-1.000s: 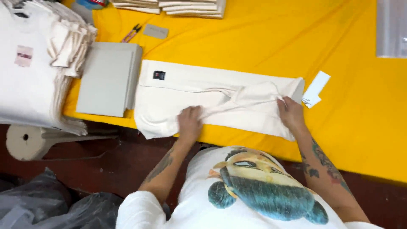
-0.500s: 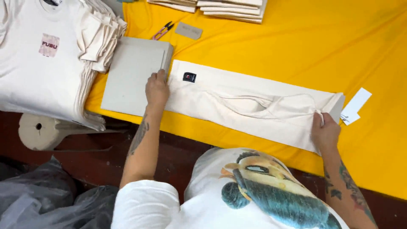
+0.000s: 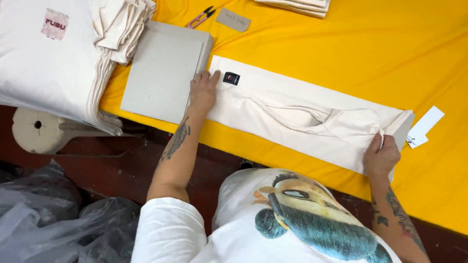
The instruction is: A worker is folding t-shirts on a yellow table using a rectangular board as a template to ensure uniform size and shape.
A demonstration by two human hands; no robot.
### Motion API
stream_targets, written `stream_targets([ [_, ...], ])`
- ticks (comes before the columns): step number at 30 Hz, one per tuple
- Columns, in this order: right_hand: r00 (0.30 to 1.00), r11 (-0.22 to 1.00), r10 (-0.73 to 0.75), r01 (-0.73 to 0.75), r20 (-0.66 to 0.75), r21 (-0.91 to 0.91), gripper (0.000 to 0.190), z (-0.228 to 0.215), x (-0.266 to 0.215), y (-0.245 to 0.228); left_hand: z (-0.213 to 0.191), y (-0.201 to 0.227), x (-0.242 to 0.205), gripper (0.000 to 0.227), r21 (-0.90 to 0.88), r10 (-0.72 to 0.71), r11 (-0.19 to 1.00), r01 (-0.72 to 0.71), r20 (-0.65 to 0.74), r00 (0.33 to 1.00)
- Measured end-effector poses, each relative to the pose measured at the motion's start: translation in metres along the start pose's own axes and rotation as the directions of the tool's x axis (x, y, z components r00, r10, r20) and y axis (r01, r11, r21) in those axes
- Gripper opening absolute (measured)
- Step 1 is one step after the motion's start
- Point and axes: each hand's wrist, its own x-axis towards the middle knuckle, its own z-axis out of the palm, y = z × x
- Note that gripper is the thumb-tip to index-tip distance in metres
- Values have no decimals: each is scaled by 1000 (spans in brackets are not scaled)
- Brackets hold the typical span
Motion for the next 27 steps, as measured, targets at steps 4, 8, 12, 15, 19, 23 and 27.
stream_targets([
  [4, 1000, 1000, -27, 27, -10, 10, 35, -2, -5, 2, 2, -15, -3, 34, 18, 92, 996, -91, -67, 994],
  [8, 1000, 1000, -15, 16, -21, 25, 37, -5, 1, -5, -89, -2, -81, 36, -209, 296, 939, -273, 85, 951],
  [12, 1000, 1000, 11, -11, 14, 7, 37, -4, -1, -3, -53, -21, -136, 43, -226, 272, 958, -175, 532, 802],
  [15, 999, 999, 20, -21, 28, 47, 41, 0, -3, 5, -42, -28, -123, 33, -389, 104, 921, 15, 282, 954],
  [19, 1000, 1000, -20, 20, 9, 12, 39, 5, -4, 7, -7, -39, -102, 37, -53, 183, 977, -208, -302, 936],
  [23, 1000, 1000, -19, 19, -5, -9, 36, 3, -3, 5, 16, -37, -89, 18, 185, 227, 964, -193, -183, 957],
  [27, 1000, 1000, -2, 2, 13, 22, 36, 1, -2, 3, -17, -32, -100, 12, -20, 140, 988, -152, -283, 949],
])
